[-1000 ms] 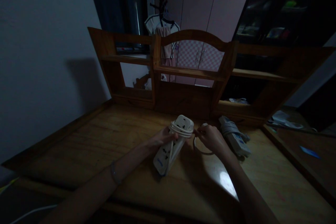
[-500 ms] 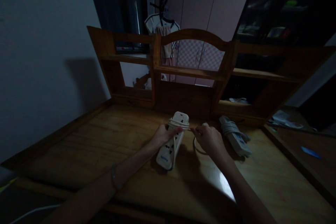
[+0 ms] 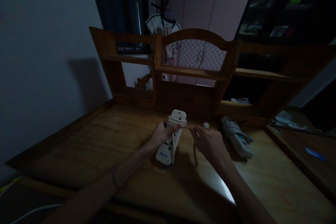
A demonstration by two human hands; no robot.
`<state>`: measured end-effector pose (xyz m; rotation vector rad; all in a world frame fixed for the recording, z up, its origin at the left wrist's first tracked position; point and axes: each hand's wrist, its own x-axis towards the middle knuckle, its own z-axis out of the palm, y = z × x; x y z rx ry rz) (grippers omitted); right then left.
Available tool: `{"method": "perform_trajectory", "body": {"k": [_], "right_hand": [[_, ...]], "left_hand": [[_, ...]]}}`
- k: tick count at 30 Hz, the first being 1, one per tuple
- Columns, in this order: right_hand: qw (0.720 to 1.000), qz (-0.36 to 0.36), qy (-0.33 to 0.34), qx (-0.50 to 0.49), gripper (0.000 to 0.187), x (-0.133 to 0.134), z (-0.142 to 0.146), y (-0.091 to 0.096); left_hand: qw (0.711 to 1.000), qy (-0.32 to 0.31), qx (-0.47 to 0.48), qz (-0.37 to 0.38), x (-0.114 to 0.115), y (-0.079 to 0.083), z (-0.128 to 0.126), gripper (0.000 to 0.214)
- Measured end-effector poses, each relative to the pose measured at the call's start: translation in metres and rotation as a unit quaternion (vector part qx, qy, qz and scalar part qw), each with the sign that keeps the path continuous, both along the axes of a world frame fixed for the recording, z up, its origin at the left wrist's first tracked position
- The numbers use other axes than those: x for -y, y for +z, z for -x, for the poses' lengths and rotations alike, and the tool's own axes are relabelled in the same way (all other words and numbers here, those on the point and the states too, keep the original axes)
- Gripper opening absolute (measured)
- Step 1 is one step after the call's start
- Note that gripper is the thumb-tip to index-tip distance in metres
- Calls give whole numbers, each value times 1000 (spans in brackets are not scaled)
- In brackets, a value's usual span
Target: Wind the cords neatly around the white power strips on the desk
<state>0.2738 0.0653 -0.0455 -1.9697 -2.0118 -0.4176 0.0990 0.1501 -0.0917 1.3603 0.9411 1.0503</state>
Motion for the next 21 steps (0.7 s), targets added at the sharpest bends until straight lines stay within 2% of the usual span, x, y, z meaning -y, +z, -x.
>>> {"method": "perform_trajectory", "body": {"k": [8,12,18,21], "right_hand": [[995,-73,37,-51,31,0,-6,-4],[991,-108,76,-30,28,-1,-4,-8],[965,-175,196,-23,21,-2,-3,-10],[958,-205,197,-21,19,-1,-4,-10]], "left_hand": [[999,-2,35,-4,3,8,1,59],[998,50,37,-23,3,7,0,56],[978,139,17,-157,7,14,5,50],[970,137,-13,-203,11,16,7,60]]}}
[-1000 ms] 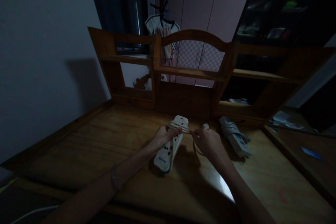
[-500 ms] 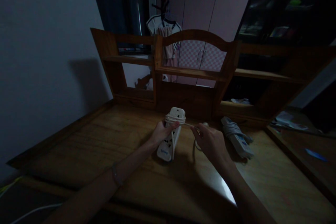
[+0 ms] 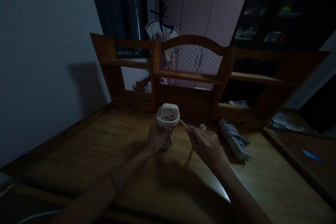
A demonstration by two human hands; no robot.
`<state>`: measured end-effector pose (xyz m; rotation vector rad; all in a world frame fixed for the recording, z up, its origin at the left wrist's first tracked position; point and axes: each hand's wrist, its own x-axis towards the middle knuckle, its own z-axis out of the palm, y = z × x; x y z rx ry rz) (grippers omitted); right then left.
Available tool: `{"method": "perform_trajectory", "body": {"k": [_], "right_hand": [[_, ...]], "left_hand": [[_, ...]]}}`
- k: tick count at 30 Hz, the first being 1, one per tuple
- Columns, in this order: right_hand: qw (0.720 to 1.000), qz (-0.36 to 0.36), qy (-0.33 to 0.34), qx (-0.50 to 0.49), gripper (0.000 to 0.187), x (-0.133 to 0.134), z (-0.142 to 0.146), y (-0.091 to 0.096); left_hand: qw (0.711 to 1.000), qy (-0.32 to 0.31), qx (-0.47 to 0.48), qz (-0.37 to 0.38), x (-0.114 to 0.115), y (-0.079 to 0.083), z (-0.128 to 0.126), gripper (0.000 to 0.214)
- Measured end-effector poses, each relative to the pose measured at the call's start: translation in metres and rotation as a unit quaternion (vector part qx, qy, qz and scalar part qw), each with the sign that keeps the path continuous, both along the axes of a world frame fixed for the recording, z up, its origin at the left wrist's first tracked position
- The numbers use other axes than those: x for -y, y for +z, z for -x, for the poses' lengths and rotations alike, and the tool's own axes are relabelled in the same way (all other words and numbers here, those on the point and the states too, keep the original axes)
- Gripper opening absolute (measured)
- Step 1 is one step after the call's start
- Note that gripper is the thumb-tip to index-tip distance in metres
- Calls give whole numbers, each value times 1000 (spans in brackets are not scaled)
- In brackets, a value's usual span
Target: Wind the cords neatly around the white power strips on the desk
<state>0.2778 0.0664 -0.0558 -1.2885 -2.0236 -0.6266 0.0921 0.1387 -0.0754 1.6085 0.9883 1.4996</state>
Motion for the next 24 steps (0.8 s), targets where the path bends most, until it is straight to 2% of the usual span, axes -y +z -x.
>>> {"method": "perform_trajectory", "body": {"k": [4,9,15,19,24], "right_hand": [[1000,-10,-10,-3,18,0,-1,-2],[999,-29,18,14,17,-2,1,-2],[994,-90,15,66,16,-2,5,-5],[992,-84,-6,89,13,-2,7,-6],[992,-66,-56,95,12,-3,3,-4]], "left_hand": [[1000,-5,0,-16,5,-1,-1,65],[1000,-20,14,-20,6,-3,-4,63],[999,-28,3,-43,-7,-13,-7,58],[993,-69,-98,-19,-18,-19,-3,47],[970,-79,-228,-19,-18,-21,-2,55]]}}
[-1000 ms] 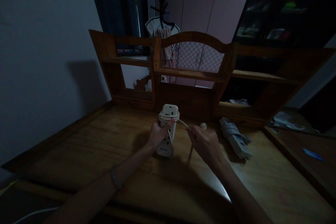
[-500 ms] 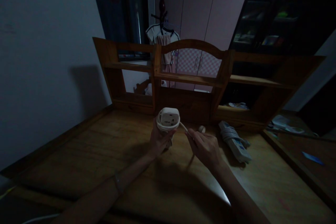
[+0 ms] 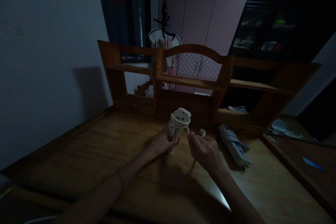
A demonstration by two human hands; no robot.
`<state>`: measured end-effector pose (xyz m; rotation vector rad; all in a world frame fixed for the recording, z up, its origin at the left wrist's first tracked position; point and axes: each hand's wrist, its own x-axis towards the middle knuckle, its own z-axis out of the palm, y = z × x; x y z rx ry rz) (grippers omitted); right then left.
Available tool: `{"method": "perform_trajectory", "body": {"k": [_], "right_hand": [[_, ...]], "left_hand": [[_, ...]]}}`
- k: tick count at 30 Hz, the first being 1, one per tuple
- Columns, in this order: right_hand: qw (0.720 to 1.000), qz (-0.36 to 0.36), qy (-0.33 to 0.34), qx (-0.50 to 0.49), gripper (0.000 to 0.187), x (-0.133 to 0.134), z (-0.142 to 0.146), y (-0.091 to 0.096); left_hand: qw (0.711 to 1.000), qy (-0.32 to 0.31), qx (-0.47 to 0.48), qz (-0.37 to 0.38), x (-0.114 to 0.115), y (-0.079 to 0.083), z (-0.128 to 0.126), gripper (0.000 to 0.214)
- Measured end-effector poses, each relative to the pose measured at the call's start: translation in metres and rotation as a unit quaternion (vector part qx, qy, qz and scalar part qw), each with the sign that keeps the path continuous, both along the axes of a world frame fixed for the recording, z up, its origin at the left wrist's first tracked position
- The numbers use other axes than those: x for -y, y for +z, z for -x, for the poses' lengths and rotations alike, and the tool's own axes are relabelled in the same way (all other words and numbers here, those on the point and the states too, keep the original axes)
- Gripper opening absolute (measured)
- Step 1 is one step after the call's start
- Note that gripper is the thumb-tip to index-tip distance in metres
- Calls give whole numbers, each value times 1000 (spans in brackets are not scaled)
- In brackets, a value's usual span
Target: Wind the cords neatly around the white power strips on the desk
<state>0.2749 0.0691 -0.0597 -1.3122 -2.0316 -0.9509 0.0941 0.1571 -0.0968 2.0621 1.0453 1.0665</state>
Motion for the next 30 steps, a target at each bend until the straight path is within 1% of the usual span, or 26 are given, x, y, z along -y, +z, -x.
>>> {"method": "perform_trajectory", "body": {"k": [5,8,11,15,19,23,27,30], "right_hand": [[1000,14,-2,-18,13,-1,-9,-1],[999,42,-14,-12,15,-1,-11,-2],[997,71,-28,8,15,-2,-12,-4],[995,89,-32,26,15,-2,-11,-3],[987,141,-40,58,16,4,-7,5],[980,181,-41,73,17,9,-1,9],[976,203,-31,77,18,10,1,10],[977,204,-29,53,17,10,-1,11]], "left_hand": [[997,47,-56,3,3,-5,-5,55],[994,68,-79,-13,3,-6,-3,62],[987,104,-117,-32,3,-2,0,68],[971,150,-184,-16,5,5,0,70],[955,154,-252,-28,11,7,0,74],[943,158,-290,-45,17,6,1,71],[948,133,-283,-62,18,4,1,72],[956,108,-260,-86,18,3,1,73]]}}
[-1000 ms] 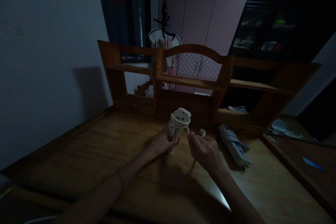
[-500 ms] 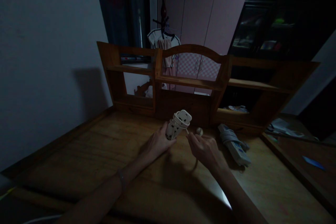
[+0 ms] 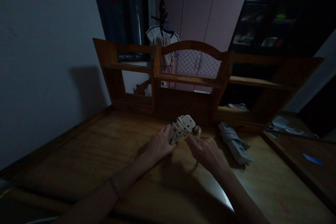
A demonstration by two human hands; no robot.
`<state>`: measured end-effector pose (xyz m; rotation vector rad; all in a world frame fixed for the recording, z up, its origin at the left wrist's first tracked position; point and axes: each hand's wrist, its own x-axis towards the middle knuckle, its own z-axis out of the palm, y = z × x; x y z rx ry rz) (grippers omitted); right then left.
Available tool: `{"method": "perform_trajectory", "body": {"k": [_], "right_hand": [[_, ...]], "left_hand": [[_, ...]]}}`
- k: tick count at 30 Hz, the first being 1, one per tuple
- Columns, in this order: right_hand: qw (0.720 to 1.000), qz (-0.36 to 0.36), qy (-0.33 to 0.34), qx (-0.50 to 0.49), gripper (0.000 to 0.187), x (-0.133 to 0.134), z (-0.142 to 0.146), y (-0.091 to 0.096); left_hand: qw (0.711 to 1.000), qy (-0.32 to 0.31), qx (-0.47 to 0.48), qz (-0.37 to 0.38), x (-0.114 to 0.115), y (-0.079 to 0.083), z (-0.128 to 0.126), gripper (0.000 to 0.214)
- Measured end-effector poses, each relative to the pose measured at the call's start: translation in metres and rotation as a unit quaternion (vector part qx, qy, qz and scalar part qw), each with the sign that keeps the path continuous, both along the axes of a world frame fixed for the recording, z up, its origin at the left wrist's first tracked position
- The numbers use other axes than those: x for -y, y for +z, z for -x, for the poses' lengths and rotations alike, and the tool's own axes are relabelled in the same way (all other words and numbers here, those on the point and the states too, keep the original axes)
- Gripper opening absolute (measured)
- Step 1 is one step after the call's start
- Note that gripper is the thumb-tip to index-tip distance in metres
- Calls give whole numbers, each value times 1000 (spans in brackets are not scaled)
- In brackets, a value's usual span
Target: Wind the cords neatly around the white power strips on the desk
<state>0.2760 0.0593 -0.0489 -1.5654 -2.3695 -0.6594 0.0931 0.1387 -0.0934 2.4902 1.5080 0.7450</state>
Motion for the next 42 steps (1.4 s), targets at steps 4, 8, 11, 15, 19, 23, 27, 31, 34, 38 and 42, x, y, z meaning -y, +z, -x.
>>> {"method": "perform_trajectory", "body": {"k": [4,8,11,15,19,23,27,31,34,38,42], "right_hand": [[1000,-19,10,-13,17,-1,-2,1],[999,-22,13,-19,20,-1,-2,1],[1000,-15,8,-22,21,0,-2,2],[1000,-8,-3,-25,23,-1,-3,1],[999,27,-11,-22,17,-2,-8,3],[995,84,-43,-30,10,1,-15,12],[993,99,-47,-45,14,5,-13,19],[991,126,-27,-22,14,6,-1,20],[990,139,-22,25,15,7,9,19],[990,137,-23,26,15,7,12,20],[992,126,-19,-2,12,5,5,19]], "left_hand": [[1000,1,-8,-15,1,-1,-3,72],[999,9,-39,2,1,-2,-4,88],[999,2,-49,15,0,-2,-3,91],[998,7,-52,16,0,-2,-4,92],[998,-5,-56,26,3,0,-3,93],[996,-43,-81,0,7,8,1,85],[995,-15,-93,-30,10,16,6,78],[994,-47,-99,-14,10,13,7,79],[991,-76,-107,-28,11,6,6,72],[990,-92,-107,-33,12,-1,5,76],[989,-96,-110,-12,9,-2,6,85]]}}
